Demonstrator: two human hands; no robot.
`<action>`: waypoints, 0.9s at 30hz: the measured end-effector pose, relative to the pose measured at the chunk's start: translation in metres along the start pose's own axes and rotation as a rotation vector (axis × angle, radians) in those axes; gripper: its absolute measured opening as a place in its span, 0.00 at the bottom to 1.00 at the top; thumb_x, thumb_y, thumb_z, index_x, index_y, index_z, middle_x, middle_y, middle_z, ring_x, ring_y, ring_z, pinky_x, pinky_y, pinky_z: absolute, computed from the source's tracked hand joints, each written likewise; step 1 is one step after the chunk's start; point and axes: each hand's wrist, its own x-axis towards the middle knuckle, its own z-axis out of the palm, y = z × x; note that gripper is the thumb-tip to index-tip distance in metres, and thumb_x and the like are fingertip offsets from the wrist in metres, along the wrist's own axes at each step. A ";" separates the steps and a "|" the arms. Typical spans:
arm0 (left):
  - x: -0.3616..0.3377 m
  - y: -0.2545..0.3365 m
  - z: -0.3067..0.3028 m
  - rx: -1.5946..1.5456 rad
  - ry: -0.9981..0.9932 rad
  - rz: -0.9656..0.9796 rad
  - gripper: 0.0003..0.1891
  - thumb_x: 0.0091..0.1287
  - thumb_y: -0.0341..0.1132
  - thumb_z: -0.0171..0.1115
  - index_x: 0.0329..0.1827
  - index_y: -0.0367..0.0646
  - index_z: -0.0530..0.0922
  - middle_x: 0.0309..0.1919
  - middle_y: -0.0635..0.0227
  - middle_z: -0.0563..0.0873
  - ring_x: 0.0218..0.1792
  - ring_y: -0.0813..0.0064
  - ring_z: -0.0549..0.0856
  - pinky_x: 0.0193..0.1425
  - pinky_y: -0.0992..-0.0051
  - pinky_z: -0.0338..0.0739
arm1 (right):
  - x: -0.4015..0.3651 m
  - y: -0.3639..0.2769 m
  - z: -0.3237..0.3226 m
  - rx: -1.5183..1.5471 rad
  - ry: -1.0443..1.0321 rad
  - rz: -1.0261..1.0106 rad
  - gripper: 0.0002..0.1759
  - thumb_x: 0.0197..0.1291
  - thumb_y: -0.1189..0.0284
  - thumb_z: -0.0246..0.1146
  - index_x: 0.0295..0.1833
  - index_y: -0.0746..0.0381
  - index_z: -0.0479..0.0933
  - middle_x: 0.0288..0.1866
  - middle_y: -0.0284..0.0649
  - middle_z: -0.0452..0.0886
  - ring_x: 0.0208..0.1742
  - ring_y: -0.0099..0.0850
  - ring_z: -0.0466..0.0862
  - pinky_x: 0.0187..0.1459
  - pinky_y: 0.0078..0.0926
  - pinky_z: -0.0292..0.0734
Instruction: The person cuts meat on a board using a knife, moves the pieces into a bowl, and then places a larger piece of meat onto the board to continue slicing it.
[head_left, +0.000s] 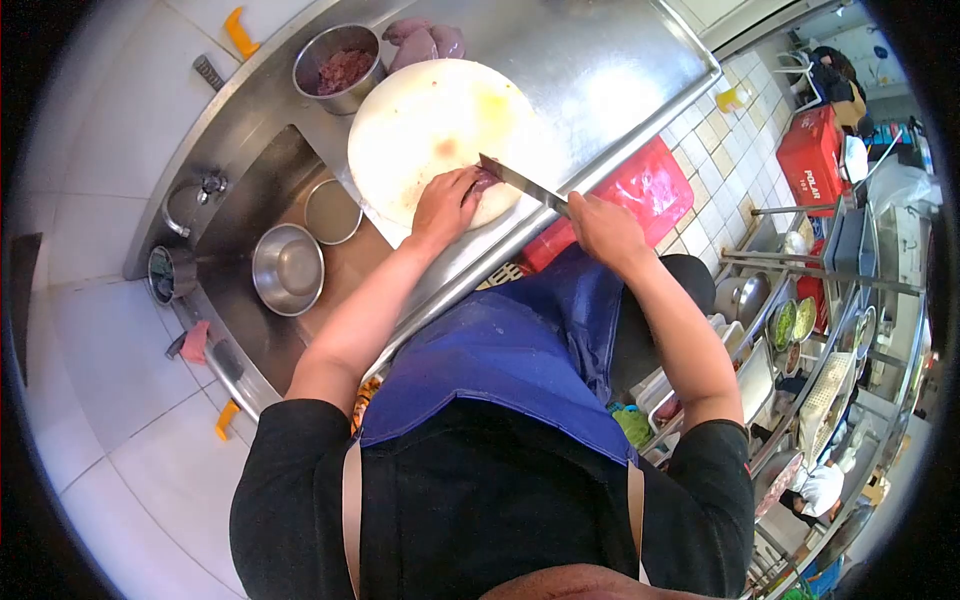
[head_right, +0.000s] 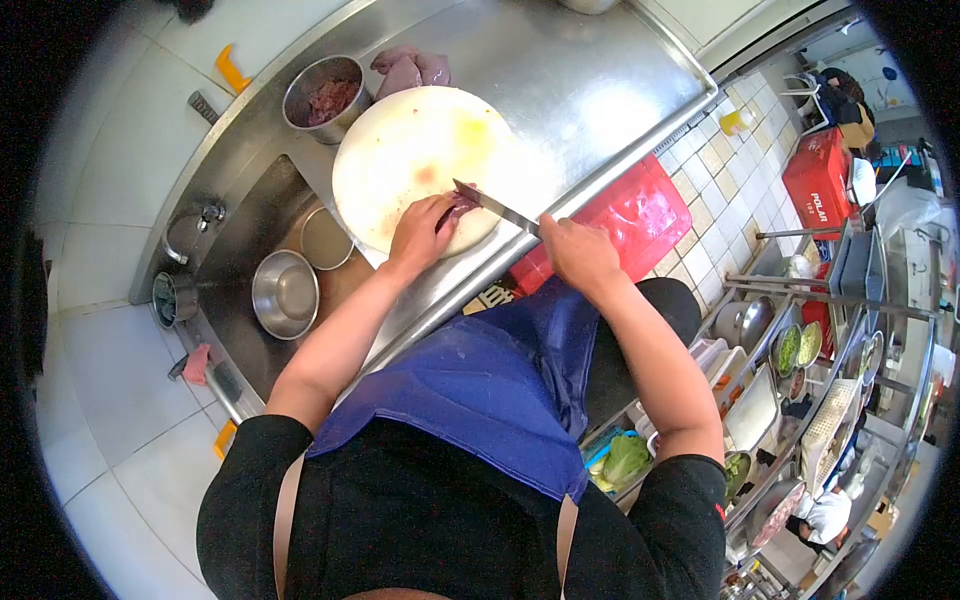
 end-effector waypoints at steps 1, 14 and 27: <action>-0.001 0.002 -0.004 -0.003 0.002 -0.002 0.15 0.72 0.35 0.68 0.58 0.41 0.87 0.54 0.56 0.88 0.58 0.51 0.85 0.64 0.57 0.81 | -0.002 0.000 -0.002 0.006 0.041 -0.018 0.09 0.74 0.72 0.55 0.53 0.63 0.74 0.39 0.54 0.88 0.41 0.54 0.91 0.42 0.56 0.86; -0.001 0.004 -0.007 -0.058 -0.078 -0.140 0.15 0.72 0.36 0.70 0.56 0.36 0.88 0.54 0.51 0.88 0.58 0.49 0.85 0.65 0.57 0.80 | 0.058 -0.060 0.007 0.074 0.034 -0.045 0.08 0.74 0.72 0.55 0.52 0.62 0.75 0.42 0.52 0.88 0.44 0.54 0.91 0.44 0.53 0.87; -0.008 -0.004 -0.008 -0.058 -0.079 -0.142 0.16 0.69 0.35 0.70 0.56 0.37 0.88 0.54 0.53 0.88 0.59 0.51 0.85 0.67 0.57 0.80 | -0.005 -0.008 -0.003 0.016 -0.049 -0.030 0.08 0.76 0.69 0.54 0.53 0.62 0.73 0.40 0.52 0.87 0.42 0.55 0.91 0.41 0.57 0.84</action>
